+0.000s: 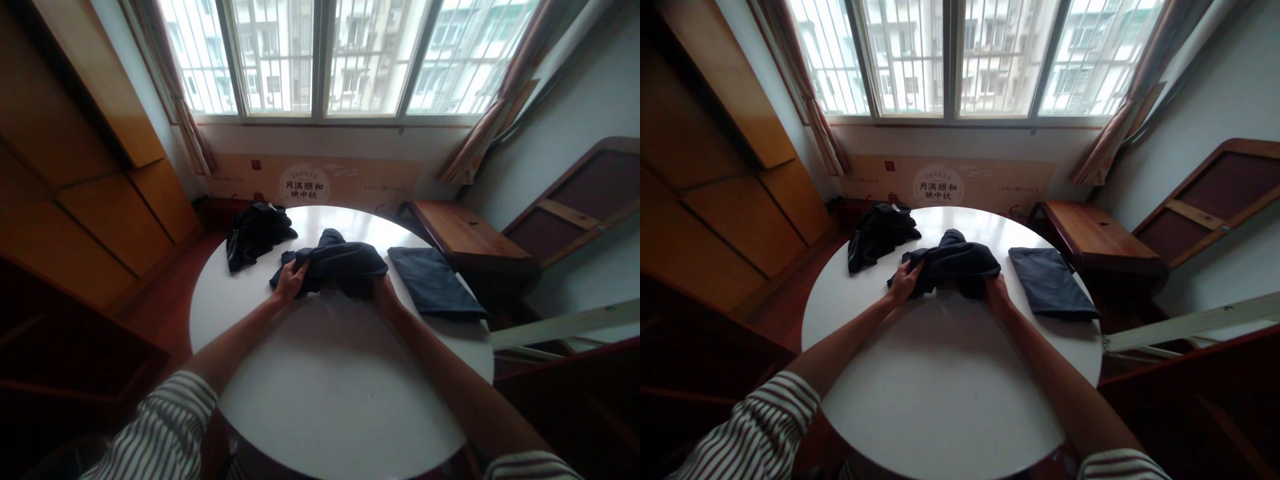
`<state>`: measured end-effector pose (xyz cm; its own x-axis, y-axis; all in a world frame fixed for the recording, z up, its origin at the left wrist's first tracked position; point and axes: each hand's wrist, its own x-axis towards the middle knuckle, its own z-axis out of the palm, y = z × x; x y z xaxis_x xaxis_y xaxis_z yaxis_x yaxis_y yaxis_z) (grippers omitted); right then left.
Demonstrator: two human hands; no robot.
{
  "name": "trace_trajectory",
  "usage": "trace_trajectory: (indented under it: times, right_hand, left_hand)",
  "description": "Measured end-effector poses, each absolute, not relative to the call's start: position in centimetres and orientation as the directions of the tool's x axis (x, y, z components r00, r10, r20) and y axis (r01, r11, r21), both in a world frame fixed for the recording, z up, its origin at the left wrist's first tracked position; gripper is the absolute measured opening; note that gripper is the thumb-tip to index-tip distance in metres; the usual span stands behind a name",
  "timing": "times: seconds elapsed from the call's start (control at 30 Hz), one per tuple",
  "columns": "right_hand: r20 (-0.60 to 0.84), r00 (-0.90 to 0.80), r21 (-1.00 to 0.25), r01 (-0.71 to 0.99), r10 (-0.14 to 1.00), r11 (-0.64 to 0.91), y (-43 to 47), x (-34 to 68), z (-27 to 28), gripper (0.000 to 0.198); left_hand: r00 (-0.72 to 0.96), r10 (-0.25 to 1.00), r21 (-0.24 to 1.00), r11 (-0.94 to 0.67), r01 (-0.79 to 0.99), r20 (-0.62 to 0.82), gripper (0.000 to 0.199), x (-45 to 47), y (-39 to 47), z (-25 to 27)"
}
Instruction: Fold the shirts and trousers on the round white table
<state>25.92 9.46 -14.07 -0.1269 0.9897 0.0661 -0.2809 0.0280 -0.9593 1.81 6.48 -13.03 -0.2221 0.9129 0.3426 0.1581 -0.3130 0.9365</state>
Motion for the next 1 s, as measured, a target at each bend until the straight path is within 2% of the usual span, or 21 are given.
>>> trace_trajectory:
  times: [0.13, 0.47, 0.9, 1.0]
  right_hand:
    - [0.015, -0.033, -0.965, -0.262, 0.999, 0.006, 9.12, 25.85, -13.30, 0.053]
    - [0.051, -0.037, -0.964, -0.264, 0.998, 0.039, 9.26, 25.86, -13.63, 0.044]
    - [0.029, -0.042, -0.940, -0.341, 0.999, 0.013, 9.41, 25.84, -13.73, 0.055]
    - [0.065, -0.061, -0.929, -0.367, 0.996, 0.038, 9.00, 25.74, -13.04, 0.070]
  left_hand:
    - [-0.209, 0.917, 0.938, -0.313, 0.147, 0.339, 0.043, 1.77, 6.56, -13.20]
    - [-0.211, 0.925, 0.948, -0.300, 0.108, 0.317, 0.042, 1.91, 6.24, -13.02]
    - [-0.208, 0.925, 0.948, -0.309, 0.074, 0.318, 0.043, 2.21, 6.35, -12.92]
    - [-0.268, 0.927, 0.964, -0.263, 0.033, 0.262, 0.045, 1.69, 6.65, -12.81]
